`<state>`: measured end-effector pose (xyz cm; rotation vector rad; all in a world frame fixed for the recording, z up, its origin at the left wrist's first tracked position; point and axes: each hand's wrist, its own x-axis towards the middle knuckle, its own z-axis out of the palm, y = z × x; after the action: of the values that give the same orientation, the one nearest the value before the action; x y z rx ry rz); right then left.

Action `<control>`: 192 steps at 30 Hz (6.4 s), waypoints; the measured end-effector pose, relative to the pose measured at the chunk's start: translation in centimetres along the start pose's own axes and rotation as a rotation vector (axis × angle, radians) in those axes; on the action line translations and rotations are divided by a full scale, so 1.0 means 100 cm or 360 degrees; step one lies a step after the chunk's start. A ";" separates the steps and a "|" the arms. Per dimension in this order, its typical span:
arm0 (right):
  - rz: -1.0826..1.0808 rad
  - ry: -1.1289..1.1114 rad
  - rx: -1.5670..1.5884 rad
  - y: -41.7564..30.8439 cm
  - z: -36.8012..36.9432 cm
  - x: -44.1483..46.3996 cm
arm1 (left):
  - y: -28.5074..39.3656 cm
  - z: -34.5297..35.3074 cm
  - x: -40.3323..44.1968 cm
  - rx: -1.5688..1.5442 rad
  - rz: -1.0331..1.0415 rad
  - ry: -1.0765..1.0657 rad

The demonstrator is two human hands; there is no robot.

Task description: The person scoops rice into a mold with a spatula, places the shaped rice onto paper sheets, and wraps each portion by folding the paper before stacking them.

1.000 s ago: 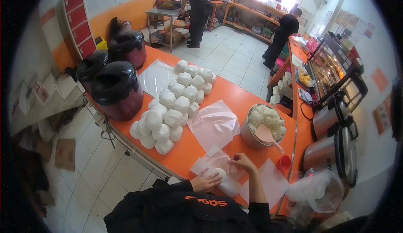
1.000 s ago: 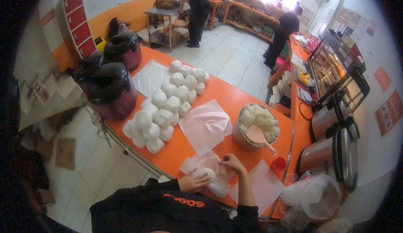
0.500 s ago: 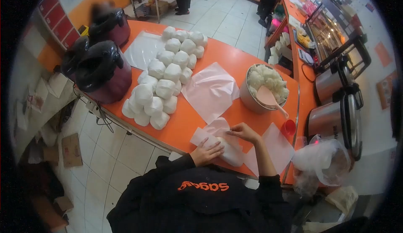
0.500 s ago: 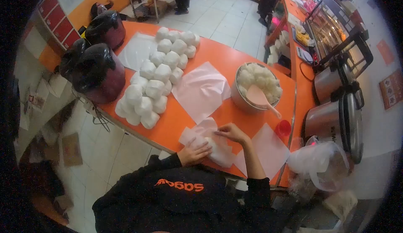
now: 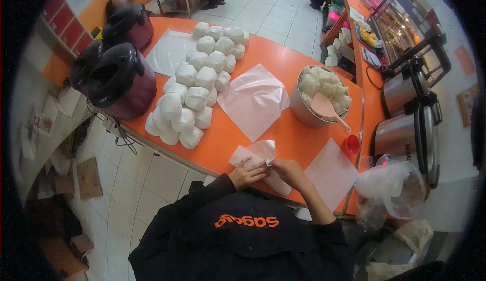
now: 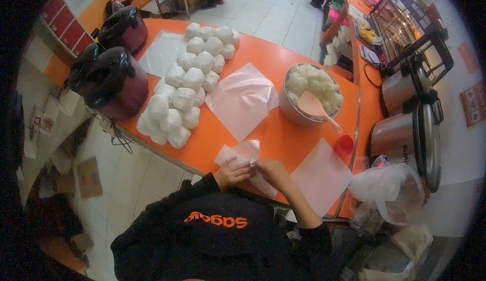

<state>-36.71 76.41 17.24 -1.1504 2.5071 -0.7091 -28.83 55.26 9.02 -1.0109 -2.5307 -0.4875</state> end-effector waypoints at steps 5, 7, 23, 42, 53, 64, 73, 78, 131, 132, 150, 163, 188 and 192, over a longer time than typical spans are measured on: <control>-0.0084 0.0150 -0.0178 -0.018 0.010 -0.010 | 0.000 0.002 -0.002 -0.0030 -0.0004 0.0059; -0.0123 0.0240 -0.0171 -0.028 0.013 -0.013 | -0.001 0.002 -0.002 -0.0057 -0.0002 0.0061; -0.0095 0.0709 -0.0368 -0.014 0.110 -0.048 | -0.008 0.000 -0.003 -0.0632 -0.0045 0.0512; -0.0050 0.0624 -0.0469 -0.016 0.108 -0.046 | -0.086 -0.038 0.017 -0.1459 -0.0868 0.0015; -0.0148 0.0647 -0.0534 -0.006 0.121 -0.044 | 0.006 -0.076 0.026 -0.0339 0.0064 0.0126; 0.0079 0.0587 -0.0297 -0.033 0.093 -0.047 | -0.008 -0.015 -0.016 -0.0087 0.0065 -0.0043; 0.0418 0.0726 -0.0647 -0.042 0.032 -0.061 | -0.012 -0.024 -0.010 -0.0127 0.0026 -0.0078; 0.0275 0.1005 -0.0674 -0.021 0.035 -0.063 | -0.011 -0.027 -0.007 -0.0071 0.0034 -0.0027; 0.0649 0.0878 -0.0201 -0.038 0.089 -0.058 | -0.060 -0.007 0.020 0.0048 0.0166 -0.0064; 0.0627 0.0866 -0.0265 -0.034 0.097 -0.061 | -0.062 0.001 0.013 -0.0010 0.0230 -0.0106; 0.0734 0.1259 0.1088 -0.047 0.107 -0.011 | -0.006 -0.012 -0.002 -0.0658 -0.0427 -0.0006; 0.0972 0.1497 0.1954 -0.036 0.111 0.040 | -0.006 0.006 -0.016 -0.0571 -0.0544 0.0007; 0.0291 0.1151 0.1867 -0.132 0.025 0.091 | -0.023 -0.109 0.023 -0.2476 -0.1572 0.1006; 0.0246 0.1043 0.1867 -0.133 0.030 0.093 | -0.025 -0.110 0.016 -0.2436 -0.1647 0.1047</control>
<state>-32.99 60.89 21.45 -0.2843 1.8447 -2.3136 -29.36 49.60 18.91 0.3730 -1.5073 -2.6271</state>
